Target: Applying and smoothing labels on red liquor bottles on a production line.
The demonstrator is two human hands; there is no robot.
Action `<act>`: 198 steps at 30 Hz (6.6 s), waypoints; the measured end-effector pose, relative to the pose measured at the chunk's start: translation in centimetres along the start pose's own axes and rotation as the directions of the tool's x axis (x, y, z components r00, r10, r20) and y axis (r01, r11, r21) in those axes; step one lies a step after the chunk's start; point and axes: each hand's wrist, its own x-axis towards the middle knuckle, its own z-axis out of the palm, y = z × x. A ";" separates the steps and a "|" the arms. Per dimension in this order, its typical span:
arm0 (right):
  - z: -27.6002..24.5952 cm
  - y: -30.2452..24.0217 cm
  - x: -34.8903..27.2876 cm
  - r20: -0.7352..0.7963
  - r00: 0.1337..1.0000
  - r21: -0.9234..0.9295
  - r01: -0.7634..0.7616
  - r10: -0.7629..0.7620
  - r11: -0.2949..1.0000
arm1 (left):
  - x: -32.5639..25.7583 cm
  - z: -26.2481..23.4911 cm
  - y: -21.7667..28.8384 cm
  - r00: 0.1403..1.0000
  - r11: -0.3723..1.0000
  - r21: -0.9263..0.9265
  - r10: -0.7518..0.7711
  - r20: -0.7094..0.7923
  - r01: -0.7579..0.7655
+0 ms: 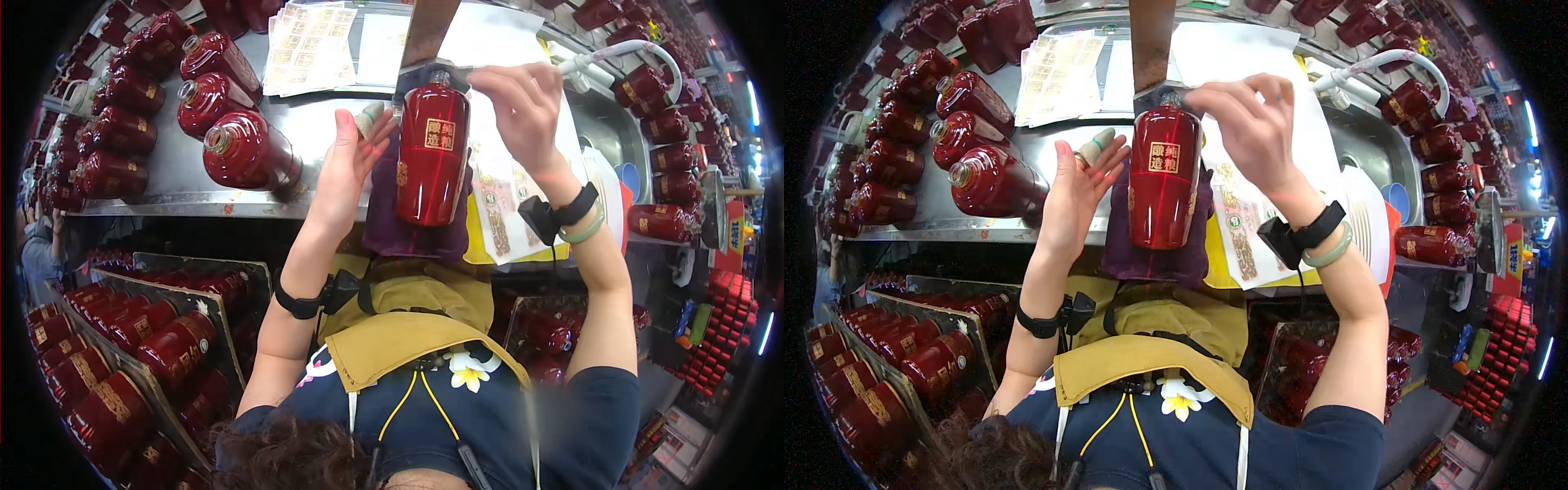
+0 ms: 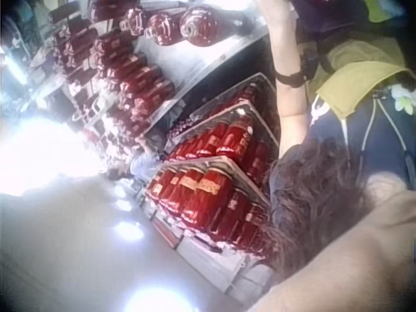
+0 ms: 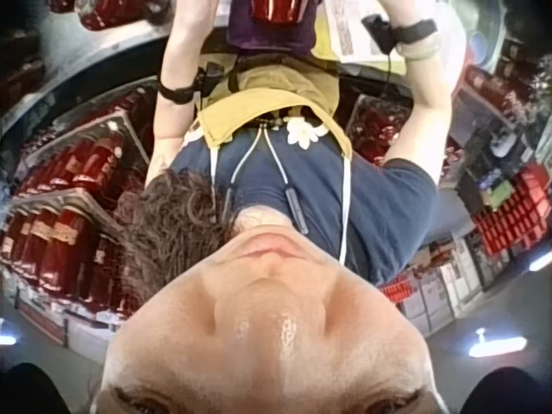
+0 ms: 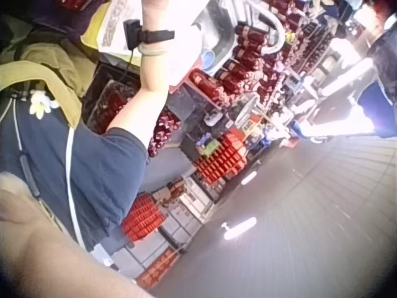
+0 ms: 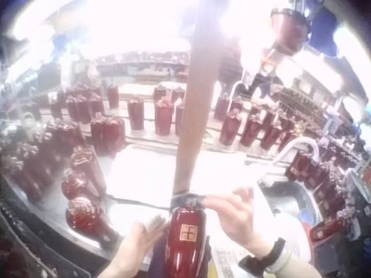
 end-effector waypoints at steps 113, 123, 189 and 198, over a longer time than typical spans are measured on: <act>0.6 -13.0 -7.9 0.295 0.684 0.199 -0.727 0.667 0.657 | 19.3 -4.6 -0.7 0.768 -0.382 0.691 -0.087 0.635 -0.614; -1.3 -13.7 -5.2 0.378 0.683 -0.036 -0.664 0.625 0.747 | 14.8 -5.8 0.7 0.826 -0.164 0.843 0.172 0.536 -0.513; -7.5 -7.4 0.9 0.320 0.722 0.451 -0.685 0.613 0.572 | 1.4 3.3 -1.9 0.986 0.954 0.253 0.142 0.083 -0.158; -1.5 -4.8 0.8 0.373 0.631 0.347 -0.775 0.680 0.528 | 1.9 3.1 -1.2 0.992 0.996 -0.088 -0.022 0.128 0.034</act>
